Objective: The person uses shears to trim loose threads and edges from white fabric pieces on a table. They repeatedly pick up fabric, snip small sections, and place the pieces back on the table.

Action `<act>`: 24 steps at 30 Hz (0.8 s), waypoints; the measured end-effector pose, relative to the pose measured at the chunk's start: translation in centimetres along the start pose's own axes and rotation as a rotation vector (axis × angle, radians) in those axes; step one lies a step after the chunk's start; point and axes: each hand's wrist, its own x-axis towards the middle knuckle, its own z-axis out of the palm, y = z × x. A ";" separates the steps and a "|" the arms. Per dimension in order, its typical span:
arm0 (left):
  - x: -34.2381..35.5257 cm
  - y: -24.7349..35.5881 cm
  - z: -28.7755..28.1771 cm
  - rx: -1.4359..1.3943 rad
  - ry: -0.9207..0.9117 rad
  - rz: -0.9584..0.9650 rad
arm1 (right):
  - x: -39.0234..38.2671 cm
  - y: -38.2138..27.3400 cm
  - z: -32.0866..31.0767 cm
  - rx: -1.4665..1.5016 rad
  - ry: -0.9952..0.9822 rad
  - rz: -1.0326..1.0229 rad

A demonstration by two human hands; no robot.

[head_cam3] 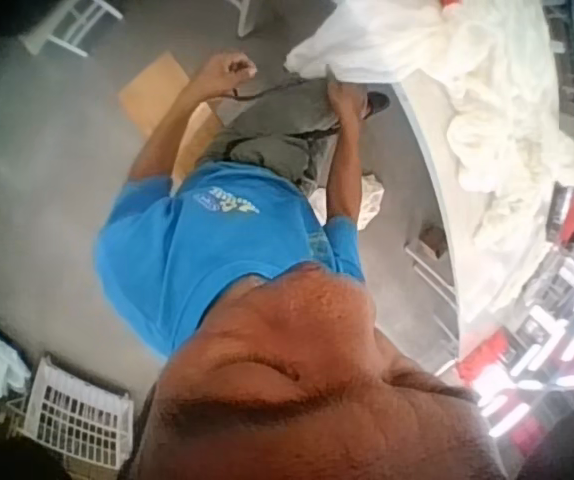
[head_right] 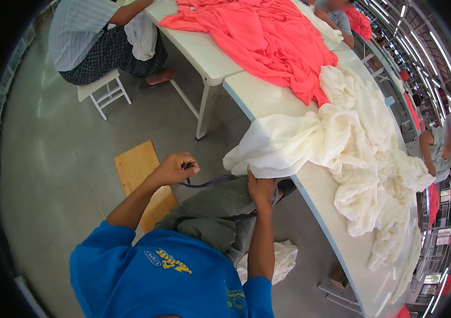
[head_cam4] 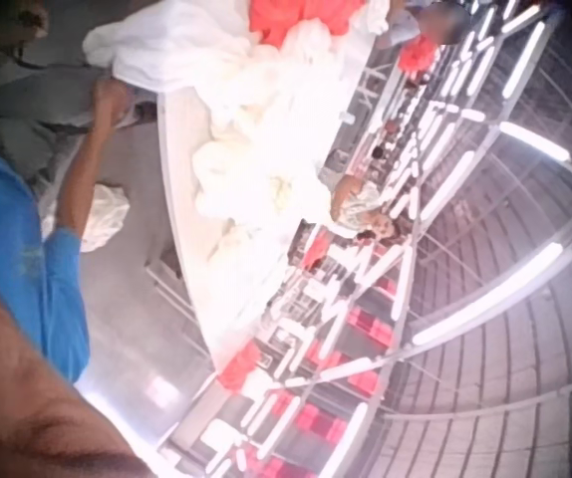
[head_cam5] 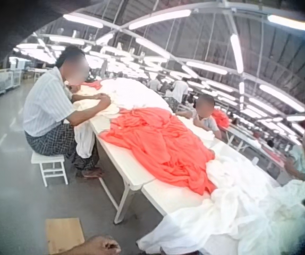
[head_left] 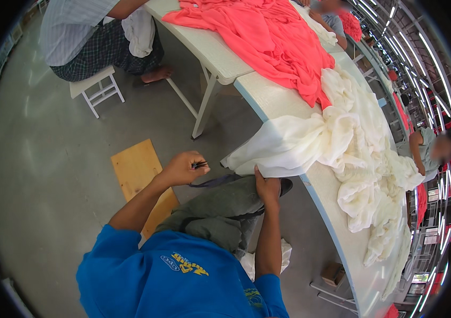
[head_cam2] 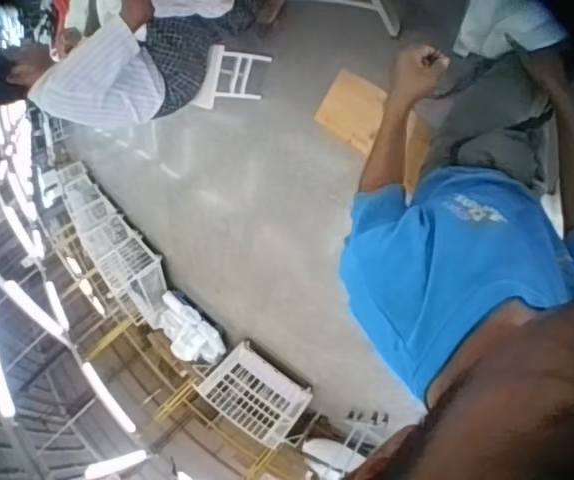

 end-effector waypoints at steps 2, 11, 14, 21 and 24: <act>-0.1 -0.7 0.5 0.023 0.016 0.026 | -0.6 -0.6 -0.1 0.270 -0.012 -0.055; -0.2 -0.1 4.8 -0.260 -0.207 0.203 | -2.5 -5.3 -4.6 1.704 -0.019 0.180; 0.4 0.6 5.7 -0.250 -0.299 0.298 | -3.1 -7.3 -5.9 1.783 -0.008 0.240; -0.6 4.2 6.2 -0.667 -0.187 -0.045 | -4.5 -6.6 -6.0 1.660 0.007 0.091; -0.4 4.4 6.5 -0.805 -0.176 -0.104 | -5.9 -5.9 -4.2 1.339 0.187 0.174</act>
